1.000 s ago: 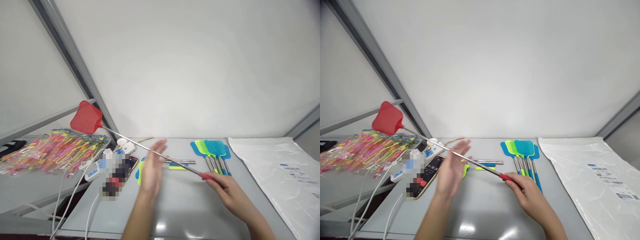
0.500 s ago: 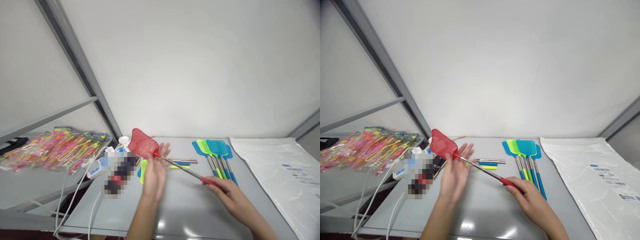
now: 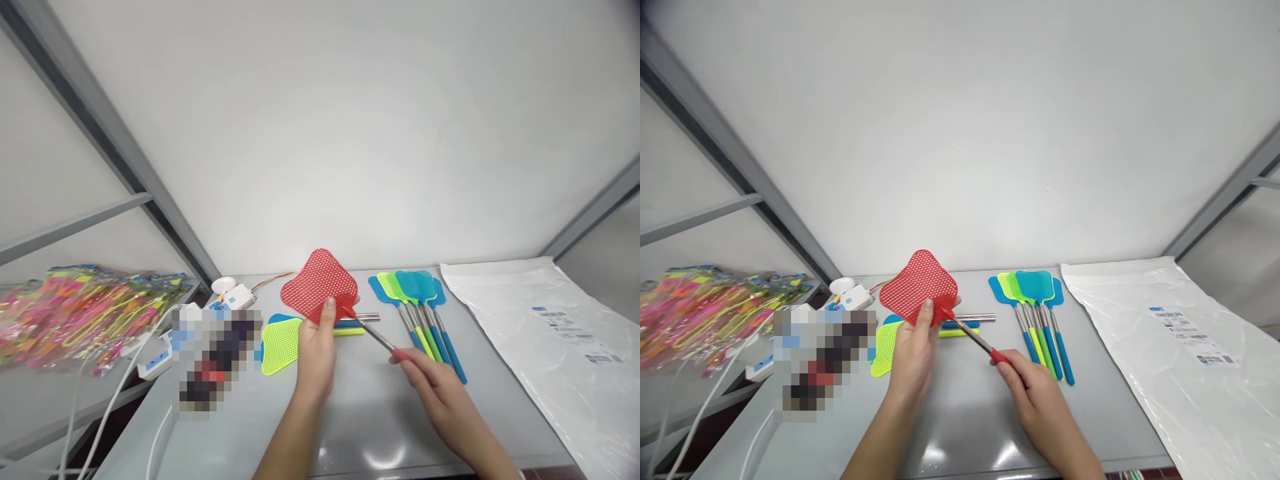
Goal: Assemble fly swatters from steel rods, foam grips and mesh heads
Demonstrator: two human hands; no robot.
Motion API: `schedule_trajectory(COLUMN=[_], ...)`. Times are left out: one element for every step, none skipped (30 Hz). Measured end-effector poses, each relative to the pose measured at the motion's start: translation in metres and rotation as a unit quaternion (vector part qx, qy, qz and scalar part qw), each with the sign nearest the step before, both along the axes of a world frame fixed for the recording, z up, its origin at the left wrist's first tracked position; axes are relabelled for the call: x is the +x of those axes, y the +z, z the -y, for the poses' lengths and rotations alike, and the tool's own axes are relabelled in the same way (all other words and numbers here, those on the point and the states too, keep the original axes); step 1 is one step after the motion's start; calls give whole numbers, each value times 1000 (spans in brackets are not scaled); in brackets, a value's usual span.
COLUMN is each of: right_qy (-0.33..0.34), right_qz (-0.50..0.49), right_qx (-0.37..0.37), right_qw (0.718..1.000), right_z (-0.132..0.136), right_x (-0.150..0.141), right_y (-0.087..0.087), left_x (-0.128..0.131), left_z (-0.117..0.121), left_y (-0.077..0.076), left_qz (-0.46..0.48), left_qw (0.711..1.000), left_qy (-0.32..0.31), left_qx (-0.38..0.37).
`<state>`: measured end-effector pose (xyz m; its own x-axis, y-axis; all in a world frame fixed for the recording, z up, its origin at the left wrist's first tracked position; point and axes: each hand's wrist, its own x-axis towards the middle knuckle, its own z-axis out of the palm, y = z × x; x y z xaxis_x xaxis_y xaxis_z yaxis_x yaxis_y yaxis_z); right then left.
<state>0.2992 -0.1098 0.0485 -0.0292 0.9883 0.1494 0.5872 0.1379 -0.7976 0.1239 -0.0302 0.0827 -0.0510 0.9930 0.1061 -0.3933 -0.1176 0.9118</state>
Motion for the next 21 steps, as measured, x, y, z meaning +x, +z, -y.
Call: schedule_trajectory(right_qy=[-42, -95, -152, -204, -243, -267, -278, -279, -277, -279, -283, -289, -295, -301, -303, -302, -300, -298, -294, -291, -287], right_qz=[21, 46, 75, 107, 139, 171, 200, 225, 243, 258, 272, 285, 297, 310, 322, 332, 339, 348, 357, 365, 371], right_qx=[-8, -22, -40, -58, -76, -92, -106, -117, -126, -128, -124, -117, -109, -101, -94, -89, -87, -83, -78, -71, -63], right_qw=[999, 994, 985, 971, 957, 944, 934, 926, 921, 916, 912, 907, 902, 896, 892, 889, 887, 885, 883, 882, 881], right_z=[0, 0, -1, -3, -7, -11, -16, -22, -27, -33, -38, -42, -45, -48, -50, -51, -52, -52, -52, -52, -51], right_x=[9, 17, 24, 29, 33, 36, 37, 37, 36, 34, 32, 30, 28, 27, 26, 25, 24, 24, 25, 25, 25], right_y=[-1, -1, -2, -3, -5, -6, -8, -10, -12, -14, -17, -19, -21, -23, -24, -26, -27, -28, -29, -30, -31], left_x=[-1, -2, -1, 0, 2, 5, 7, 10, 12, 14, 15, 16, 16, 16, 16, 16, 16, 16, 16, 16, 15], left_z=[-4, -9, -13, -16, -18, -19, -19, -19, -17, -16, -14, -12, -11, -10, -10, -10, -10, -10, -11, -11, -11], left_y=[0, -1, -3, -7, -13, -20, -27, -35, -41, -47, -51, -54, -57, -58, -59, -60, -60, -61, -61, -61, -61], left_qz=[-49, -91, -124, -151, -177, -206, -240, -276, -313, -349, -384, -418, -447, -471, -489, -501, -508, -513, -515, -516, -516], left_qw=[998, 991, 982, 975, 969, 965, 959, 948, 933, 916, 897, 878, 861, 846, 834, 826, 820, 817, 816, 815, 815], left_qy=[-48, -97, -139, -165, -168, -154, -128, -99, -76, -65, -66, -74, -85, -94, -102, -105, -107, -106, -105, -104, -103], left_qx=[1, 3, 4, 9, 22, 46, 82, 122, 158, 187, 207, 220, 227, 231, 235, 238, 239, 241, 242, 243, 243])
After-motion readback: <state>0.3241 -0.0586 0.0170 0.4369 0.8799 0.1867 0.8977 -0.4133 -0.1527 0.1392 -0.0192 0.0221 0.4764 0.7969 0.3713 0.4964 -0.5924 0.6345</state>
